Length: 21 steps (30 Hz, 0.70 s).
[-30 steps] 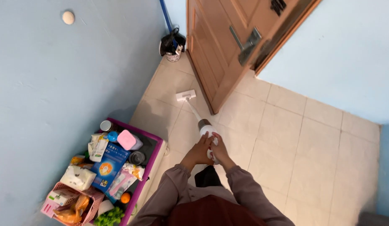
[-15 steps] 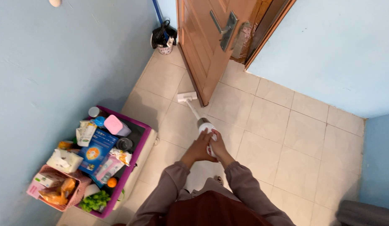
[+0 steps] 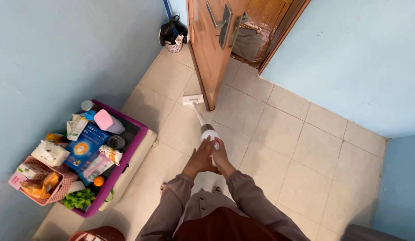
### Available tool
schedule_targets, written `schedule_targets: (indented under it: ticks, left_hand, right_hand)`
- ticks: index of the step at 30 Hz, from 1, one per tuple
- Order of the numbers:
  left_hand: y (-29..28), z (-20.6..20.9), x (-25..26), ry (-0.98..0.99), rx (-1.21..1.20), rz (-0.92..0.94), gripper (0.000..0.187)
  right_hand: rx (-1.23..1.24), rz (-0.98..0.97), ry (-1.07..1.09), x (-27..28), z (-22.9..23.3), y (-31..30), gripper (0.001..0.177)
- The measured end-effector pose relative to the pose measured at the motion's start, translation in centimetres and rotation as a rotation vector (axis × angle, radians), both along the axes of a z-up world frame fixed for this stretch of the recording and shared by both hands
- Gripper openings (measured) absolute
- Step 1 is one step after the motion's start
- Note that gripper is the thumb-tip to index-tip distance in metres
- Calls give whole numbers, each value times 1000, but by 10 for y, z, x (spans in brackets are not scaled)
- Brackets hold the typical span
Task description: Vacuuming the tiled floor using a handheld vacuum cleaner.
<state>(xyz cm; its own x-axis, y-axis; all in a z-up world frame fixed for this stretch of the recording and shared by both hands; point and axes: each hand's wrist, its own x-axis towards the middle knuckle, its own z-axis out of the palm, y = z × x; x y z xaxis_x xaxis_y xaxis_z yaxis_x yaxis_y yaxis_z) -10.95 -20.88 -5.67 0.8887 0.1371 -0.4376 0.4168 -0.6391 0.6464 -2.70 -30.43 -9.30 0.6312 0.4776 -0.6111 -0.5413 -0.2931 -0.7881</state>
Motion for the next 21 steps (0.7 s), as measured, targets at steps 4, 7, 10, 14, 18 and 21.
schedule_targets:
  ticks: [4,7,10,14,18,21]
  left_hand:
    - [-32,18,-2,79,73,18,151]
    - [-57,21,-7,10,-8,26,151]
    - [-64,21,-4,3,-23,59,145]
    - [-45,27,12,-77,-12,82,139]
    - [-14,21,26,-86,1,98,135]
    - [15,14,38,-135,-30,114,133]
  right_hand:
    - [34,22,33,-3,-22,-35,51]
    - [130,7,33,-3,-42,-60,51]
    - [94,-6,26,2,-37,-63,52]
    - [21,25,61,17,-7,-42,54]
    - [27,1,44,32,-20,-9,53]
    - [10,18,12,46,-25,21,53]
